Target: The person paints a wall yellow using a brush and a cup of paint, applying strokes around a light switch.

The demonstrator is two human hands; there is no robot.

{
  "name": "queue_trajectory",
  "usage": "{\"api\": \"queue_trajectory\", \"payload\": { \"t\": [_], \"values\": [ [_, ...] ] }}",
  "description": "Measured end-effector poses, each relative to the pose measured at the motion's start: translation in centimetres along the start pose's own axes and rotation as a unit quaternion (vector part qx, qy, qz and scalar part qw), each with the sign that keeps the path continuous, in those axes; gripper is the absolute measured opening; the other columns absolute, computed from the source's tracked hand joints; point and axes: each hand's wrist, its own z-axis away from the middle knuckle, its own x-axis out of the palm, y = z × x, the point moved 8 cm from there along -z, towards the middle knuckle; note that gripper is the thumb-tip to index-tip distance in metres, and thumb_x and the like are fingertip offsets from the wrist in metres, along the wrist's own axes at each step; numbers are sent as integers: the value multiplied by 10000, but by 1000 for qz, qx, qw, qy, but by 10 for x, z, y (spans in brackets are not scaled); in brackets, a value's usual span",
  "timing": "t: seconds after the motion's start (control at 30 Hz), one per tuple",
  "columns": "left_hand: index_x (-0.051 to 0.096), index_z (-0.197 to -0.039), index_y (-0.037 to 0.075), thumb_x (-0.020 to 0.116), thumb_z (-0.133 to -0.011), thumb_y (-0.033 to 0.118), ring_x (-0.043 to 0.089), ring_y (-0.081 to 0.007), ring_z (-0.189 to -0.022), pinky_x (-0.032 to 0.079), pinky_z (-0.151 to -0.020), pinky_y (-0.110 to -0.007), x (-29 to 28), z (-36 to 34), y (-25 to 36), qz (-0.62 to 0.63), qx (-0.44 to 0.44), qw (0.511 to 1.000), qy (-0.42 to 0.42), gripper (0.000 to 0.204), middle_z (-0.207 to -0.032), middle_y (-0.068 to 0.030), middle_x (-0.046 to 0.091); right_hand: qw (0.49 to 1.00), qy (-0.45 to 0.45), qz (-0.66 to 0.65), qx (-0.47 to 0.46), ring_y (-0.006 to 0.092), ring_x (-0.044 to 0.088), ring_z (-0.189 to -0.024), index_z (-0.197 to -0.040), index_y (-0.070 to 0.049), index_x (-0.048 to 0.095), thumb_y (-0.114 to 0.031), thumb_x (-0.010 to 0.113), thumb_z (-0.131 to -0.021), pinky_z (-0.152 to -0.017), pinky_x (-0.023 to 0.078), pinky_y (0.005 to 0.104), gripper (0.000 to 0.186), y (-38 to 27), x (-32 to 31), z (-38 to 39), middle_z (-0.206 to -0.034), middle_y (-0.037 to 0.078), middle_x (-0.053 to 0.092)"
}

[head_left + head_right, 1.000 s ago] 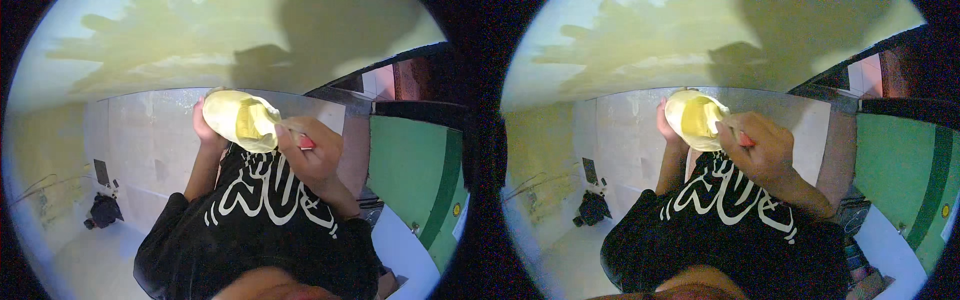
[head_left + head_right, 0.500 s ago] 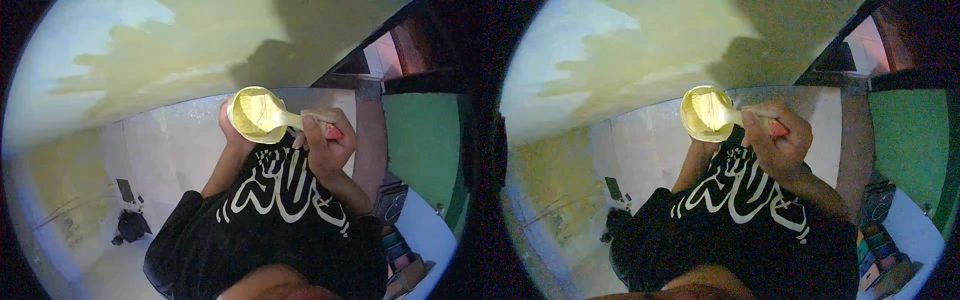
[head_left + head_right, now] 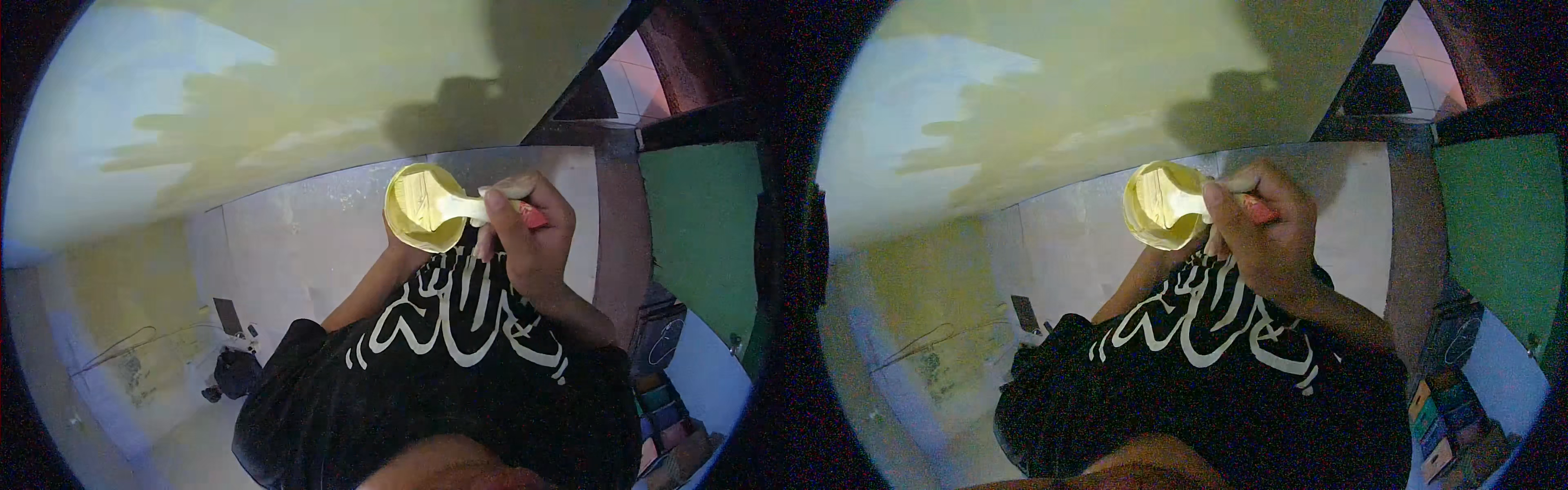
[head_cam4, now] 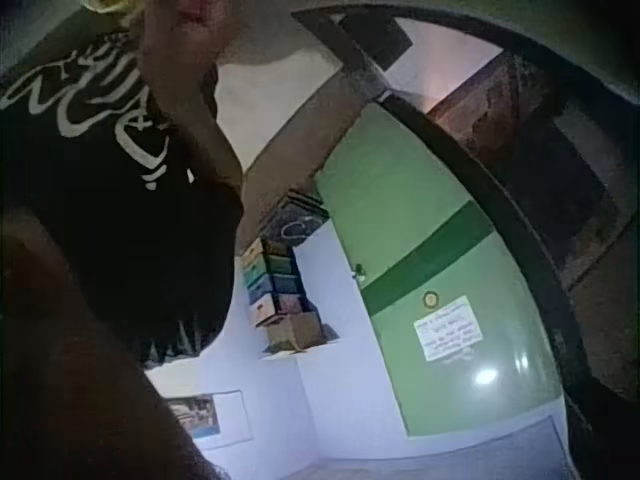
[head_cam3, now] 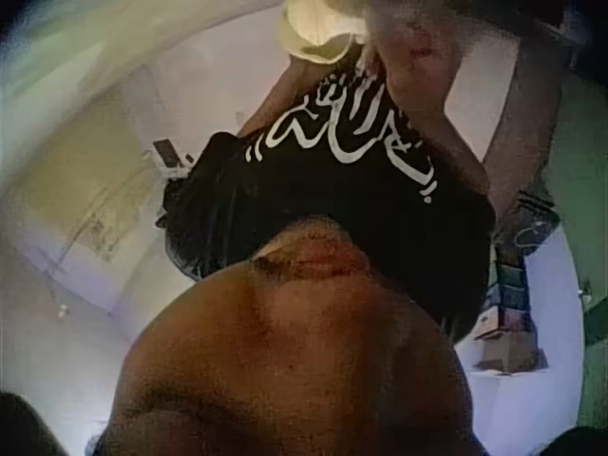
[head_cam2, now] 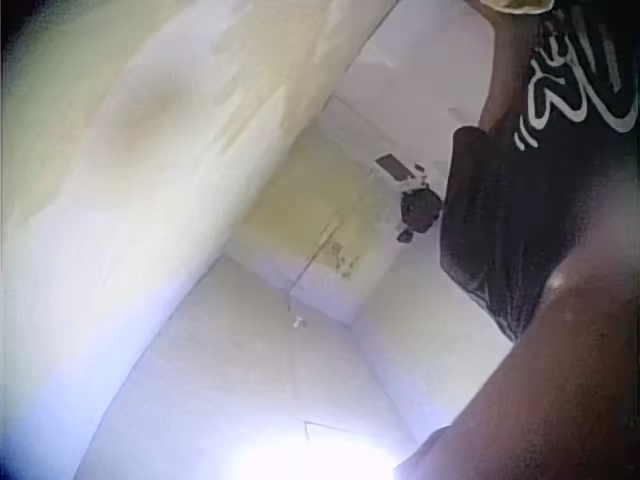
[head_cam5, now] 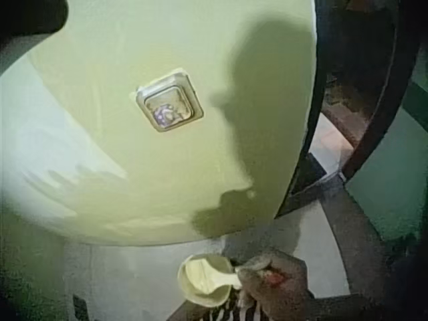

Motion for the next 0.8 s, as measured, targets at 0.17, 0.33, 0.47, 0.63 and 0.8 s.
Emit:
{"api": "queue_trajectory", "payload": {
  "t": [0.17, 0.33, 0.47, 0.63, 0.8],
  "values": [
    [540, -1264, 87, 834, -727, 127, 641, -196, -1089, 510, -964, -353, 14, 10, 36, -326, 115, 937, -52, 614, -1197, -73, 645, 999, -23, 1, -40, 112, 554, -476, -929, 29, 546, -82, 553, -976, -408, 436, 241, 121, 3, -2, 2, -769, 96, 581],
    [540, -1277, 103, 809, -759, 123, 627, -200, -1111, 498, -984, -370, 4, 11, 9, -66, 14, 995, -79, 585, -1216, -67, 640, 998, -19, -8, -67, 76, 550, -484, -893, 6, 569, -63, 595, -950, -445, 438, 231, 94, -3, 5, 10, -685, 50, 575],
    [554, -1257, 108, 736, -835, 151, 608, -194, -1122, 483, -988, -362, 13, 16, 25, -290, 36, 955, -54, 462, -1231, -66, 625, 998, -20, 21, -65, 77, 553, -488, -882, 7, 569, -60, 591, -950, -452, 442, 232, 98, -3, 3, 7, -685, 53, 578],
    [579, -1222, 114, 761, -808, 168, 620, -220, -1075, 482, -971, -364, 13, 18, 16, -446, 190, 872, -66, 455, -1152, -66, 649, 998, -32, -4, -60, 85, 550, -477, -884, 9, 570, -58, 583, -952, -465, 448, 237, 96, -6, 5, 7, -667, 66, 583],
    [564, -1241, 105, 743, -821, 164, 611, -209, -1122, 485, -987, -364, 11, 13, 10, -268, 59, 960, -54, 460, -1187, -72, 642, 999, -5, -25, -22, 99, 562, -478, -888, 13, 555, -69, 579, -955, -446, 458, 251, 108, 15, -1, 6, -651, 64, 590]
  ]
}}
